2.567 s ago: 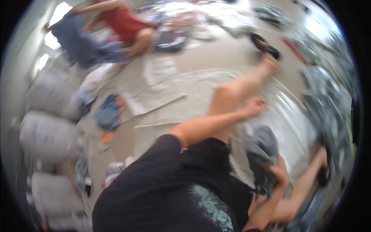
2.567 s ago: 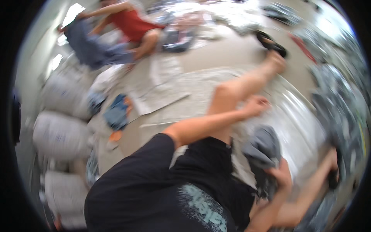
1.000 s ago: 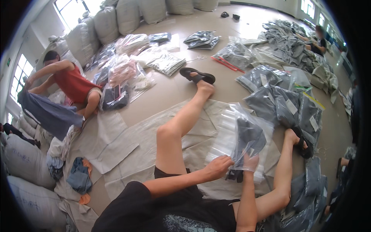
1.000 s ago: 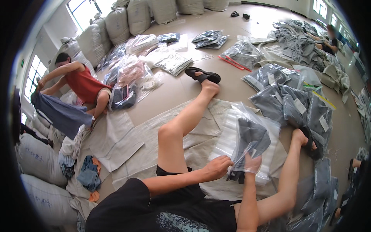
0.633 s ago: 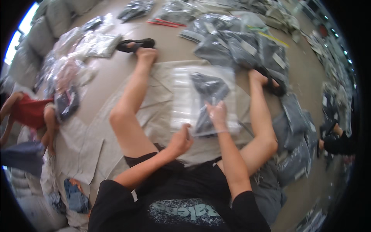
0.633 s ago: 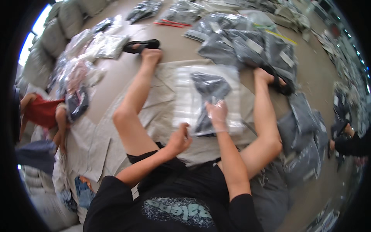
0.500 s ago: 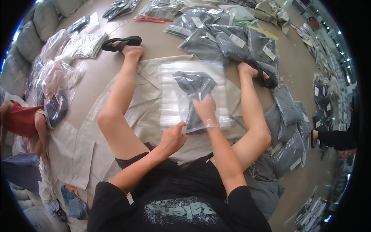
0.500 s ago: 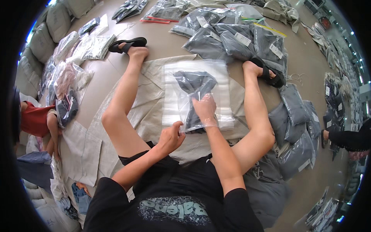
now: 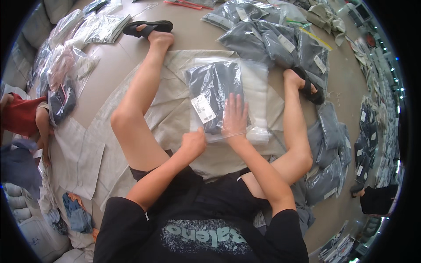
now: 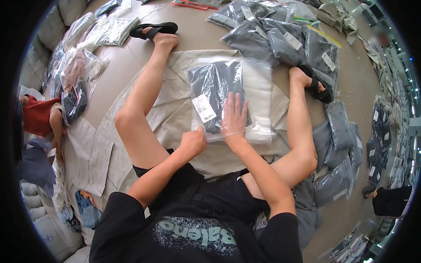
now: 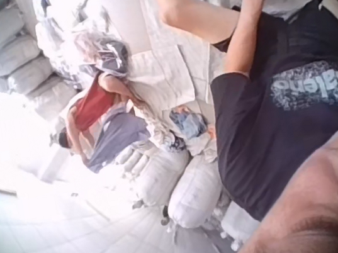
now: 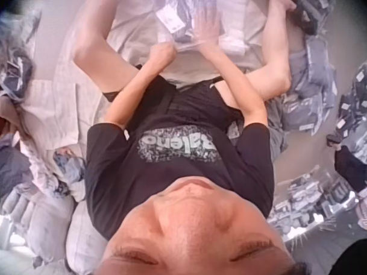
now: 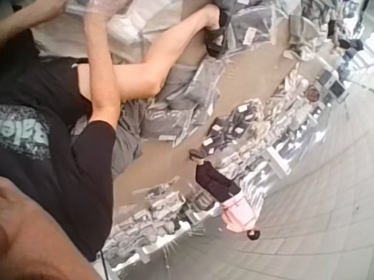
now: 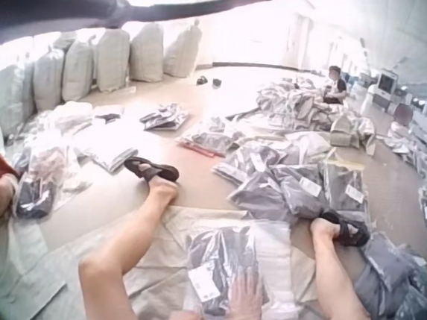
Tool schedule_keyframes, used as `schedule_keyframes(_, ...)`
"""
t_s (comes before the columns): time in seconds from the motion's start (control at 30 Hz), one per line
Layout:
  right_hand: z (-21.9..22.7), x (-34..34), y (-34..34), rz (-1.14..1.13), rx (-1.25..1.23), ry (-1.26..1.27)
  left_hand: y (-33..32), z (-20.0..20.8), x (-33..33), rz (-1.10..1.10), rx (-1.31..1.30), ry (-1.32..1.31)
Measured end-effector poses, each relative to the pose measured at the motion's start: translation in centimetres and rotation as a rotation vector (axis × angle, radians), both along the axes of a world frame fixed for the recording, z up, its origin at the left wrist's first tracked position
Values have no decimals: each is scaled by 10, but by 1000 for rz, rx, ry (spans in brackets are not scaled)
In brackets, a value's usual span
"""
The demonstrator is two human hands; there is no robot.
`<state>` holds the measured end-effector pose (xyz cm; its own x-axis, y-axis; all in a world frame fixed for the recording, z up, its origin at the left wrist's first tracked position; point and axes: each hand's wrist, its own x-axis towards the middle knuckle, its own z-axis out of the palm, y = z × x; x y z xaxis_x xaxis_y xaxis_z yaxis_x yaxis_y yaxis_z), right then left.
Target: The person sits on the floor and repeatedly folds gray pants, places them into clear plastic bags, and stacks the packaged items. The person handles the pants one at a time, smoothing and folding them before bagging.
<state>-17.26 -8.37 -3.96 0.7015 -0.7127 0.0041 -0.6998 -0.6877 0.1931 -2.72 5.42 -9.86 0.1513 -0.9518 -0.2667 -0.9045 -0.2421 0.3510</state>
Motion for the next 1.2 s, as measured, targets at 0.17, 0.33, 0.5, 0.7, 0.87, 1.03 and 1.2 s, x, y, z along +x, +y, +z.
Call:
schedule_keyframes(0.17, -53, -16, -20, -342, 150, 42, -1, -10, -4, -33, 73, -37)
schedule_keyframes(0.33, -24, -20, 20, -103, 230, -6, -5, 7, 3, -21, 60, 20)
schedule_keyframes(0.5, -41, -32, 34, 165, 361, -210, 3, -1, 13, -54, 28, -11)
schedule_keyframes(0.7, 3, -76, 52, 439, 586, -455, -5, 37, 22, -104, -231, -128)
schedule_keyframes(0.87, -19, -133, -53, -296, 420, -420, -49, 40, -34, -334, -450, -37)
schedule_keyframes(1.03, -19, -114, -73, -443, 1035, -341, -90, 23, -78, -414, -537, 63)
schedule_keyframes(1.2, -42, -123, -81, -620, 1327, -358, -105, -2, -102, -480, -537, -36)
